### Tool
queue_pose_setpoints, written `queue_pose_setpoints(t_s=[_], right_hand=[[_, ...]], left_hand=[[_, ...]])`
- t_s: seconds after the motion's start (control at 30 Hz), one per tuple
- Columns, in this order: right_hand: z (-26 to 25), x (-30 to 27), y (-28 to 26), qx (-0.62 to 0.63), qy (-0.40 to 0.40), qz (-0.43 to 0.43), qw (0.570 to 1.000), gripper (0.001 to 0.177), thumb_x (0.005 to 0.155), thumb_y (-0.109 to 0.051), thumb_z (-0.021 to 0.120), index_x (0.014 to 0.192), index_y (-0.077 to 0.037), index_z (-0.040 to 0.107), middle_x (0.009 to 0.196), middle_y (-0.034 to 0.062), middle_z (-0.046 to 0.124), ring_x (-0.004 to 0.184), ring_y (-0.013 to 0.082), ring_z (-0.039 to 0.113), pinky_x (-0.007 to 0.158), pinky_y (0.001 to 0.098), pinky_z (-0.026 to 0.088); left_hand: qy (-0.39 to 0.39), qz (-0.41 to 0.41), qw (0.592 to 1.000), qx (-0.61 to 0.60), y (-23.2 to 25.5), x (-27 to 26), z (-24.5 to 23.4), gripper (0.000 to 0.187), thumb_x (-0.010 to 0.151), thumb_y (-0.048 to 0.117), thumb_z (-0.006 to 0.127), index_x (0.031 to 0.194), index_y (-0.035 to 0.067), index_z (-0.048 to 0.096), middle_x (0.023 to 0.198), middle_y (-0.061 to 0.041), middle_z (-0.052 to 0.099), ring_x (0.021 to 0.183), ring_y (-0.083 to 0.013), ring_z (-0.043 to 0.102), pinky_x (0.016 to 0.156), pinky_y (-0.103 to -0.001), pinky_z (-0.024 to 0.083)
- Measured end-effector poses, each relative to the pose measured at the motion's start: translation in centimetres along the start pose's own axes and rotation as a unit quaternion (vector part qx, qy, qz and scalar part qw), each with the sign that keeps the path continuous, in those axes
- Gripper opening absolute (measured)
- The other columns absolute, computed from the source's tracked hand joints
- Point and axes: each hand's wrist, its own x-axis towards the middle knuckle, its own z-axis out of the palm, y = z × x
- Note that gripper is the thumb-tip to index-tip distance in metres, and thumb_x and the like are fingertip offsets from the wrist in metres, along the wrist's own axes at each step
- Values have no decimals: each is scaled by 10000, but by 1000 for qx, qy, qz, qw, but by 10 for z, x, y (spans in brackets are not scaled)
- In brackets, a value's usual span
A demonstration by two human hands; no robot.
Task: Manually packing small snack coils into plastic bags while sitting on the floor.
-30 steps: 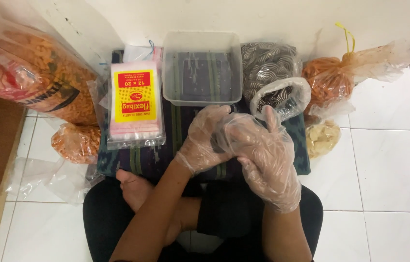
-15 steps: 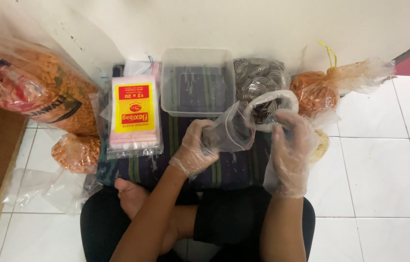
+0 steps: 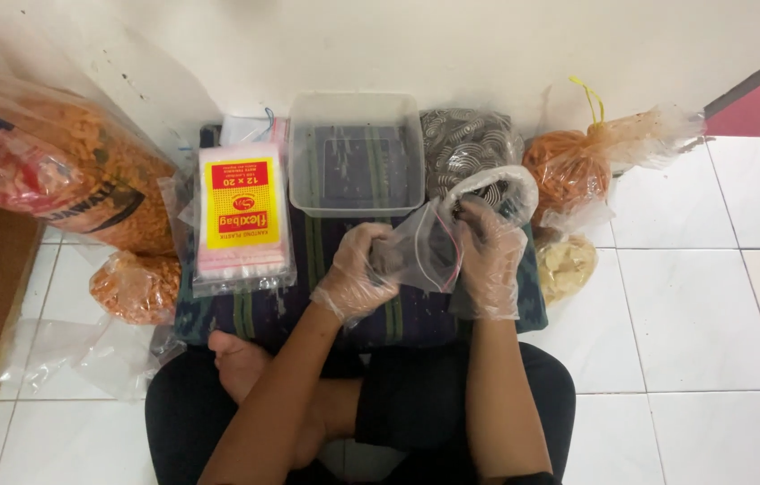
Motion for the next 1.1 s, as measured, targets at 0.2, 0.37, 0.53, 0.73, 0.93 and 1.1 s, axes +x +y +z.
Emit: queue_pose_setpoints(t_s=[0.2,0.37,0.53,0.73,0.93,1.1], right_hand=[[2,2,-12,-49,-4,-25,998,218,852,12,738,1061,-43,765,839,177,744,828,400,735,685,471,613],[8,1,-11,-14,13,-10,1000,171,886,-19,739,1054,-35,769,825,181,741,810,403,733,671,454,607],[11,2,-13,-10,24,-10,1000,159,905,-66,756,1057,-24,770,835,189,749,795,405,734,661,458,603],[16,0,-4,2,9,42,999,152,875,-44,778,1023,-13,766,797,197,739,772,396,730,639,470,579],[21,1,5,14,13,64,998,84,887,-119,797,964,-86,794,756,133,746,746,353,739,623,411,583],[24,4,3,33,36,65,997,91,886,-52,784,974,-29,788,807,203,743,816,403,740,663,434,596]], left_hand=[[-16,-31,999,39,12,-2,-8,524,638,86,784,1106,149,556,1027,-99,638,1001,-357,655,849,-443,578],[-11,-57,998,26,12,-2,-7,510,635,74,781,1100,154,588,1000,-91,642,1001,-345,660,844,-433,587],[-20,-87,996,3,13,-1,-7,501,645,48,744,1115,158,608,1015,-90,653,1018,-339,666,860,-426,591],[-22,-25,999,13,6,1,-5,505,598,99,787,1077,166,644,956,-64,666,959,-306,674,833,-396,583],[-14,-15,1000,15,0,1,-6,536,586,142,815,1098,163,657,964,-75,671,955,-302,676,837,-394,582],[-21,-29,999,-1,6,5,-9,557,581,116,827,1108,147,650,959,-84,671,951,-316,673,837,-417,570]])
